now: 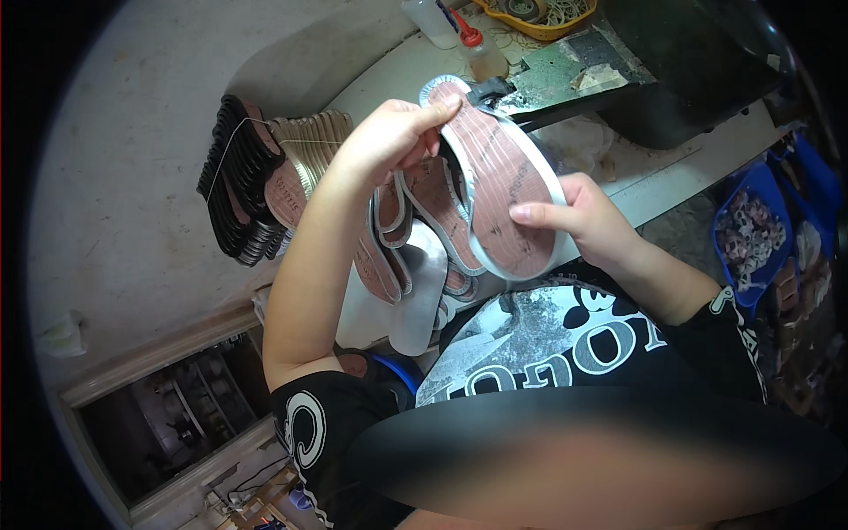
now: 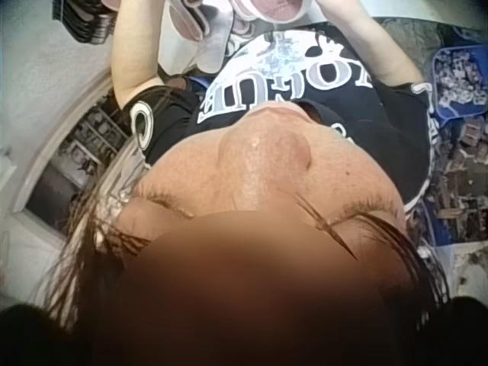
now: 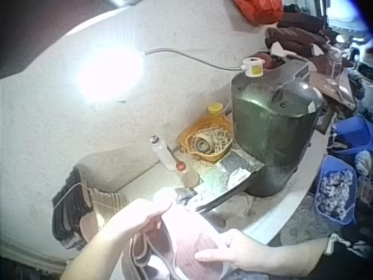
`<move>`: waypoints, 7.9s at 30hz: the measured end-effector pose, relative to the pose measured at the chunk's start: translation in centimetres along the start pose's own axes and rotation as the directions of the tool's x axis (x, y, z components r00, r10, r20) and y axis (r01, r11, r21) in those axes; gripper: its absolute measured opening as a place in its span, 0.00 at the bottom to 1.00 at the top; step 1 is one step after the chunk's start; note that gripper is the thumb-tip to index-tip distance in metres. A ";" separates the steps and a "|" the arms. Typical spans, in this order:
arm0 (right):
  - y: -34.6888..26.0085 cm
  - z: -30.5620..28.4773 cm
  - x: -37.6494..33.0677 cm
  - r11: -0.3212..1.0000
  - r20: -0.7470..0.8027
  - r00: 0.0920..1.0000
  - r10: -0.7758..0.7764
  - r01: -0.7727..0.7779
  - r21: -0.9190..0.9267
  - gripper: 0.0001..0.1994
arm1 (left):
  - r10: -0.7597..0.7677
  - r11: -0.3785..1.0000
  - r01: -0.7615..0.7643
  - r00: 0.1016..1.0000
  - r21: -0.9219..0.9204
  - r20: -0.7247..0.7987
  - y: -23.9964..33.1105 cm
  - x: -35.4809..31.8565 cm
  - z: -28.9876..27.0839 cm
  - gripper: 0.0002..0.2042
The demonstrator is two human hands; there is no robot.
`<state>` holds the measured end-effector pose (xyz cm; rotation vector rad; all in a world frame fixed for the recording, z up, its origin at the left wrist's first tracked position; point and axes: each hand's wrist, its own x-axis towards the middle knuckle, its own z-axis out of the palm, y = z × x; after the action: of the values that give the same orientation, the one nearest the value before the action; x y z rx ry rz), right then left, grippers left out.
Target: Inspecting shoe soles and organizing them by pairs.
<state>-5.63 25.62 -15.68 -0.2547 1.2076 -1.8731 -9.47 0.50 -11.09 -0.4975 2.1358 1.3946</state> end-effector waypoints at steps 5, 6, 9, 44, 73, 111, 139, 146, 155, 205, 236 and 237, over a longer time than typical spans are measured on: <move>1.2 -0.1 3.3 0.992 -0.070 0.994 -0.078 0.084 0.095 0.13 | 0.059 0.996 -0.044 0.980 0.081 -0.189 0.0 1.6 -1.2 0.28; 1.1 0.1 3.9 0.992 -0.066 0.995 -0.080 0.086 0.092 0.13 | 0.061 0.996 -0.046 0.979 0.081 -0.194 -0.4 1.5 -1.0 0.28; 1.2 0.4 5.4 0.969 -0.051 0.992 -0.120 0.128 0.213 0.14 | 0.121 0.975 -0.147 0.981 -0.170 -0.152 -1.1 0.9 0.2 0.31; -0.4 2.5 4.6 0.931 -0.121 0.991 -0.056 0.095 0.352 0.18 | 0.286 0.928 -0.325 0.935 0.184 0.208 0.1 2.5 -3.7 0.20; -2.0 1.3 5.3 0.986 -0.126 0.992 -0.009 0.030 0.164 0.19 | 0.246 0.966 -0.240 0.968 0.101 -0.051 -1.8 -1.6 -0.9 0.19; -3.2 -2.2 -1.7 0.930 0.036 0.947 0.320 -0.307 -0.202 0.17 | -0.009 0.976 -0.017 0.993 -0.216 -0.115 -0.5 -4.5 2.5 0.19; 2.9 3.9 2.6 0.829 0.252 0.948 0.195 -0.022 -0.558 0.14 | -0.374 0.839 -0.171 0.511 -0.517 -0.774 -27.9 -12.9 7.2 0.30; 3.0 5.1 1.5 0.770 0.207 0.946 0.251 -0.065 -0.635 0.13 | -0.149 0.756 -0.519 0.456 -0.398 -0.877 -27.8 -14.0 5.8 0.19; 1.3 5.2 1.1 0.759 0.271 0.943 0.195 0.031 -0.651 0.14 | 0.041 0.800 -0.566 -0.278 0.198 -0.960 -22.0 -18.9 6.7 0.27; -2.1 -4.2 -0.4 0.981 0.246 0.951 0.189 -0.172 -0.086 0.14 | 0.139 0.505 -0.577 0.789 -0.642 -0.599 -3.0 0.3 8.3 0.16; -3.5 1.3 4.2 0.958 -0.072 0.994 0.080 -0.056 0.280 0.18 | 0.315 0.555 -0.568 0.819 0.607 0.479 5.7 4.3 -2.9 0.17; -3.4 1.3 4.3 0.956 -0.065 0.993 0.099 -0.077 0.285 0.19 | 0.311 0.552 -0.568 0.819 0.610 0.481 5.7 4.2 -3.0 0.17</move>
<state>-9.39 22.07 -13.35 0.0291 0.9700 -1.9630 -16.74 -0.07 -8.62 0.6134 2.3759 0.6084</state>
